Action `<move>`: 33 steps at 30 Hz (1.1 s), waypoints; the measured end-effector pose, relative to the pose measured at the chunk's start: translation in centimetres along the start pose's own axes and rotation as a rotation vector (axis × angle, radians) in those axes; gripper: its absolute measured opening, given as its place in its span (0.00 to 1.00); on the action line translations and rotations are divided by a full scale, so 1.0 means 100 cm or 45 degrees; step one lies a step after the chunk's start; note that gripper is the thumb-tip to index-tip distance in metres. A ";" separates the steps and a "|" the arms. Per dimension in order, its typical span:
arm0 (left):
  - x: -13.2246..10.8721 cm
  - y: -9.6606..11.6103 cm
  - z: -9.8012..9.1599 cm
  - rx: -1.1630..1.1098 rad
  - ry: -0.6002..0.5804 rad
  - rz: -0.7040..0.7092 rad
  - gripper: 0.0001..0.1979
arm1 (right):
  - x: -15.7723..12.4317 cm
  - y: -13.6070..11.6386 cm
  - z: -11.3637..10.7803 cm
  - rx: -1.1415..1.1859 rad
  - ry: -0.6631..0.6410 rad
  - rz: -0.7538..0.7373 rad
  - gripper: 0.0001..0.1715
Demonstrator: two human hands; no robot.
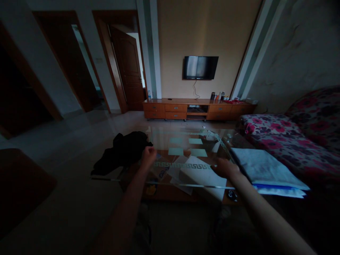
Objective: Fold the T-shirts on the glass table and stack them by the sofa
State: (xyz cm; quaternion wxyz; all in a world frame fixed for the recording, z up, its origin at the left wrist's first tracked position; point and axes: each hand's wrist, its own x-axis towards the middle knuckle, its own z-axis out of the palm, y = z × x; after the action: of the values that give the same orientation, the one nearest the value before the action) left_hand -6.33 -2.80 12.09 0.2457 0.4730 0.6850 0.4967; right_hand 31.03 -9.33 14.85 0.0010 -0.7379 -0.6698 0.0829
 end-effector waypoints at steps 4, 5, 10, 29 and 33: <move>0.017 -0.014 -0.026 0.664 0.206 0.277 0.14 | -0.023 -0.015 0.058 0.092 -0.099 -0.110 0.27; 0.020 -0.017 -0.033 0.805 0.241 0.365 0.16 | -0.025 -0.014 0.068 0.103 -0.127 -0.120 0.26; 0.034 -0.047 -0.063 1.217 0.295 0.440 0.26 | -0.023 -0.007 0.086 0.152 -0.117 -0.148 0.25; -0.068 0.153 -0.078 -0.834 0.113 0.872 0.11 | -0.029 -0.069 0.071 1.112 0.386 -0.546 0.42; -0.097 0.160 -0.061 -1.341 -0.319 0.473 0.10 | -0.047 -0.079 0.045 1.468 0.156 -0.749 0.62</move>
State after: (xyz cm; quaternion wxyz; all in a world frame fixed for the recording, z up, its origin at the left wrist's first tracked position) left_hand -0.66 -13.22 27.76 0.4360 0.4544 0.2161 0.7462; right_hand 22.24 -13.65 11.91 0.4577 -0.4083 -0.6906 0.3832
